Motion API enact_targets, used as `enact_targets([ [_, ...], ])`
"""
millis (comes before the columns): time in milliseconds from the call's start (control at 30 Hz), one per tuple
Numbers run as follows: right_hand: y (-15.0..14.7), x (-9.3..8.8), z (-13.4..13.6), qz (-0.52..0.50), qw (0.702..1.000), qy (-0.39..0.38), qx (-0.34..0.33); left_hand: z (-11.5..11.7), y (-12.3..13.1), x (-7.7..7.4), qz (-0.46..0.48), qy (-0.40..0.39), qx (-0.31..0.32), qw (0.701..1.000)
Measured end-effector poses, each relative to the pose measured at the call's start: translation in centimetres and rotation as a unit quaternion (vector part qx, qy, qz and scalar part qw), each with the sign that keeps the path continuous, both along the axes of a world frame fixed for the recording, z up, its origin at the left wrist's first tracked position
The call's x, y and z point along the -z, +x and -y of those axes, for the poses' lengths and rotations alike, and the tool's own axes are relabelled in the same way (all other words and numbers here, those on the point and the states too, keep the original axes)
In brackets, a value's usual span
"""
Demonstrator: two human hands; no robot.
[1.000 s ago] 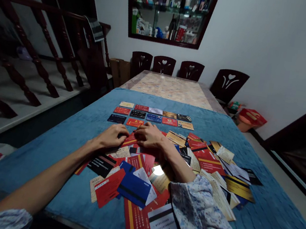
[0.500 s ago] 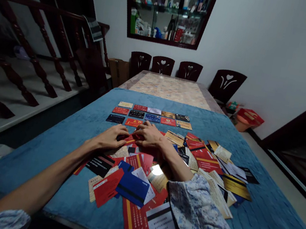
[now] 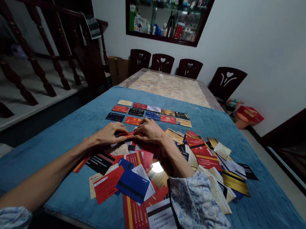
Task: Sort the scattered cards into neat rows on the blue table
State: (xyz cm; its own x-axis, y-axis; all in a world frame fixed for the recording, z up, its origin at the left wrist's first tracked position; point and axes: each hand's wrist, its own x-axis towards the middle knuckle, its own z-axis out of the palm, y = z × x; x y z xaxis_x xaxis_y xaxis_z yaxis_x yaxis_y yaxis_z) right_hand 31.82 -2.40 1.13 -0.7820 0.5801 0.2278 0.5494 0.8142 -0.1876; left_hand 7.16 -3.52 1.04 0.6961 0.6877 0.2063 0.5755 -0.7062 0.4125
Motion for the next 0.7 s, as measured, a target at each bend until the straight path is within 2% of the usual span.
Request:
enact_targets([
  [200, 0.0, 0.1, -0.1, -0.057, 0.998, 0.019, 0.007, -0.3, -0.4, -0.3, 0.027, -0.040, -0.023, 0.999],
  [433, -0.5, 0.6, 0.0, -0.075, 0.991, 0.081, 0.072, -0.8, -0.9, 0.1, 0.063, 0.010, -0.058, 0.996],
  [700, -0.8, 0.6, 0.3, -0.075, 0.989, 0.062, 0.111, -1.1, -1.0, 0.3, 0.054, 0.013, -0.080, 0.995],
])
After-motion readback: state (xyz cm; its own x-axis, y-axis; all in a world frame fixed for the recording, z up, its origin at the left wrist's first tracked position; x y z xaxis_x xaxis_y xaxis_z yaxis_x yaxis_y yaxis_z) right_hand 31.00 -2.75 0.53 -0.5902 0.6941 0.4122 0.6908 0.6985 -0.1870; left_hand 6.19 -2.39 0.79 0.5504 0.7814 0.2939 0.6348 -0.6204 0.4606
